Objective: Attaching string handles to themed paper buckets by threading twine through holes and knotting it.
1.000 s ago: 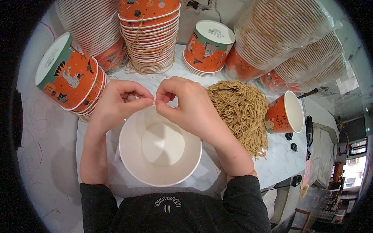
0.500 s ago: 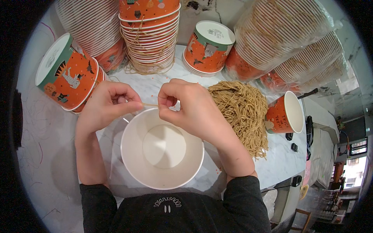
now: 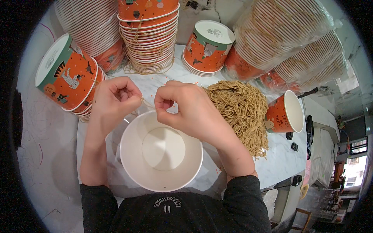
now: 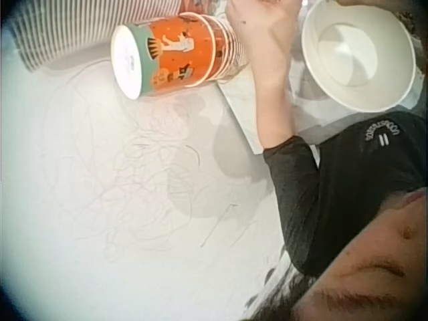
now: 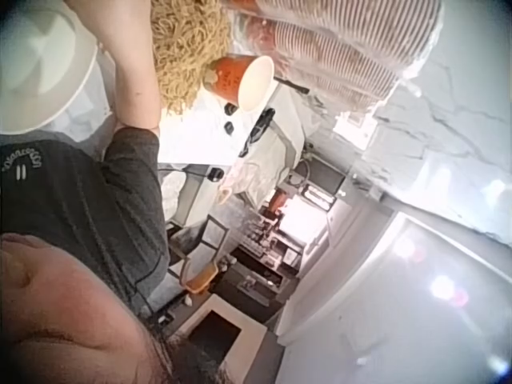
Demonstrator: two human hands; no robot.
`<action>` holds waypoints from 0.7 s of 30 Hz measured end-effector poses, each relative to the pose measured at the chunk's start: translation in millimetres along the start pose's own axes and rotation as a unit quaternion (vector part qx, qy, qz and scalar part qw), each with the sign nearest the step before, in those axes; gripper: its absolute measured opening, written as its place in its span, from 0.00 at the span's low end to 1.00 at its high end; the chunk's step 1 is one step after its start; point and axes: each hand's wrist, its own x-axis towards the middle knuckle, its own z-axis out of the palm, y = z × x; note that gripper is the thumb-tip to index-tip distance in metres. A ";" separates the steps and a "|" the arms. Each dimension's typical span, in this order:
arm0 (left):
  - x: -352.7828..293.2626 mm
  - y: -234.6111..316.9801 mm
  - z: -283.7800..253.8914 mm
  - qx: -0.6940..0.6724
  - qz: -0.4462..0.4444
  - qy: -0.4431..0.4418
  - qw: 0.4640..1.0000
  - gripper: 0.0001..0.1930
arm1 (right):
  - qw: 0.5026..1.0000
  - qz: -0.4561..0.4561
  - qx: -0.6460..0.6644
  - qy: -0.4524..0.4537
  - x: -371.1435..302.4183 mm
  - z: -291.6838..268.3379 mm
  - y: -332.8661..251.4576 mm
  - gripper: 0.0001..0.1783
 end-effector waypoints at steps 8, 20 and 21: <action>-1.6 1.4 8.0 -0.062 0.020 0.048 0.997 0.03 | 0.999 -0.016 -0.026 0.033 -0.5 -1.4 2.6 0.06; -22.0 25.8 -16.3 -0.256 -0.021 -0.098 0.961 0.22 | 0.984 -0.139 0.091 0.065 1.9 9.0 -1.0 0.10; -23.2 27.3 -16.4 -0.250 -0.017 -0.088 0.964 0.21 | 0.984 -0.138 0.089 0.067 2.0 8.6 0.1 0.10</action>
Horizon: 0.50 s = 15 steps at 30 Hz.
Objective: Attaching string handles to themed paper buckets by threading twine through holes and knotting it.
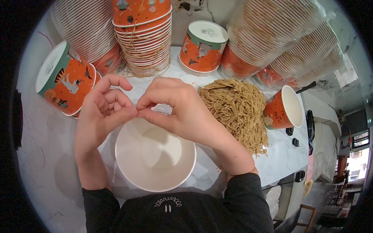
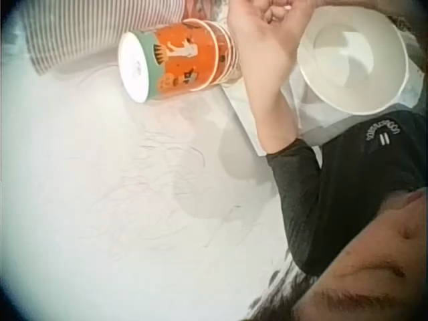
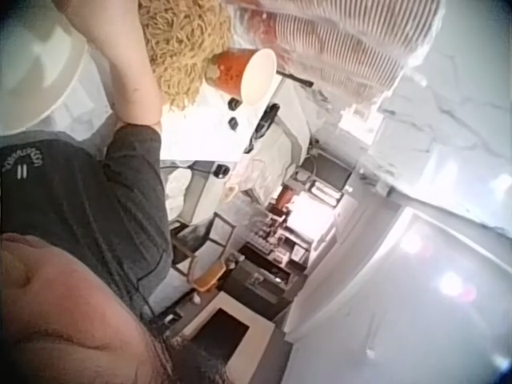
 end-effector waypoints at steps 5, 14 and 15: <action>-1.4 -2.0 6.2 -0.025 0.005 0.003 1.000 0.18 | 0.988 -0.100 -0.119 0.001 -2.7 2.5 -3.8 0.11; -2.6 -0.2 -18.4 -0.112 0.046 0.009 0.993 0.13 | 0.964 -0.028 -0.249 -0.087 -3.6 -12.6 2.6 0.09; -3.5 5.7 -22.1 -0.137 0.045 -0.013 0.989 0.13 | 0.966 0.011 -0.235 -0.111 -2.7 -15.2 -0.3 0.08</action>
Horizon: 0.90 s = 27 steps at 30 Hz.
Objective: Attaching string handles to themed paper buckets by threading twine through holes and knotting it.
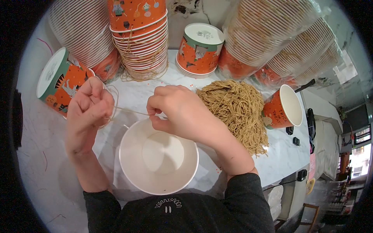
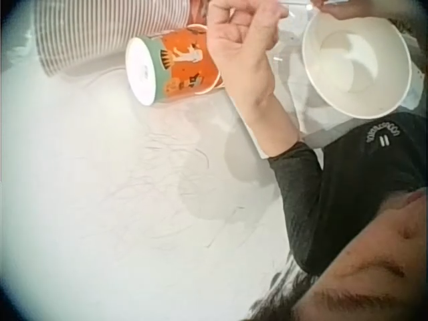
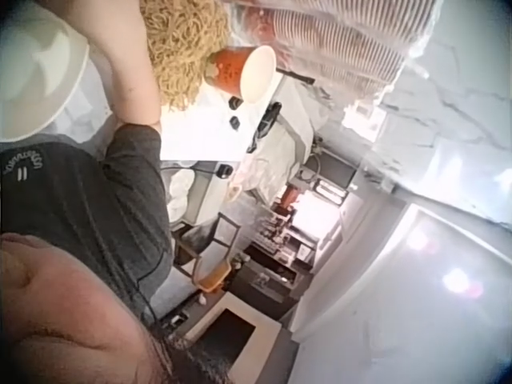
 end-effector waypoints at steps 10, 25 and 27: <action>-18.8 19.7 3.1 -0.066 0.047 0.002 0.997 0.11 | 0.992 0.079 -0.097 -0.015 1.5 6.2 14.6 0.14; -29.6 13.6 43.3 0.004 0.032 -0.068 0.997 0.17 | 0.877 0.092 0.442 -0.165 -10.3 18.1 -46.6 0.20; -31.6 13.3 51.4 0.098 0.095 0.037 0.990 0.17 | 0.782 0.119 0.581 -0.194 -10.0 16.6 -44.4 0.14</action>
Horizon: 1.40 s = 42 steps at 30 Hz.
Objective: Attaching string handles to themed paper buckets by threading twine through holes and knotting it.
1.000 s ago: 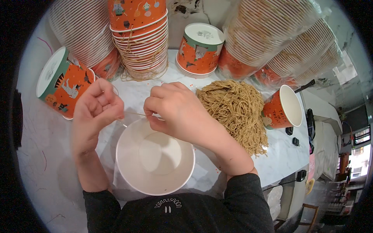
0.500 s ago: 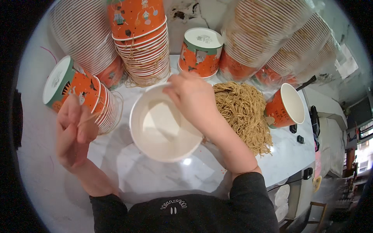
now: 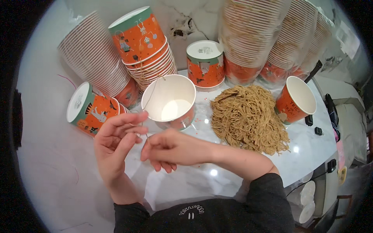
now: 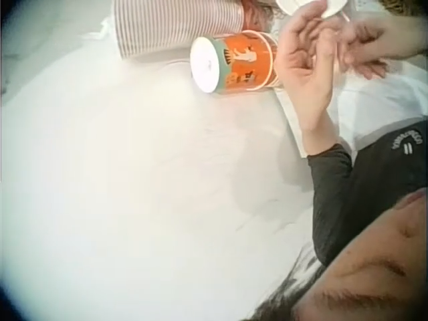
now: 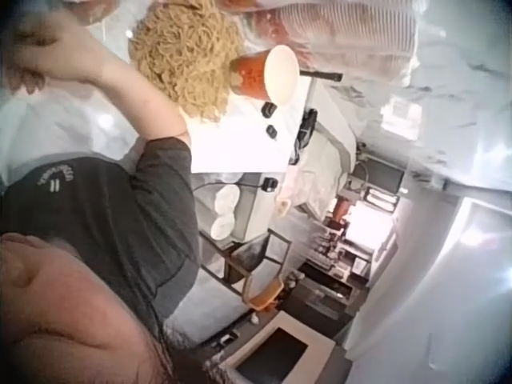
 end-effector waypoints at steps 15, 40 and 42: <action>24.3 -34.6 -10.4 -0.049 -0.119 -0.105 0.986 0.32 | 0.986 -0.097 0.052 0.122 -12.4 -36.7 -18.5 0.14; 24.7 -41.2 3.8 -0.051 -0.079 -0.010 0.996 0.22 | 0.972 -0.150 0.004 0.181 -5.7 -32.4 -12.3 0.14; 26.0 -44.6 0.8 -0.046 -0.051 -0.005 0.998 0.22 | 0.970 -0.152 0.005 0.188 -5.7 -32.6 -11.4 0.14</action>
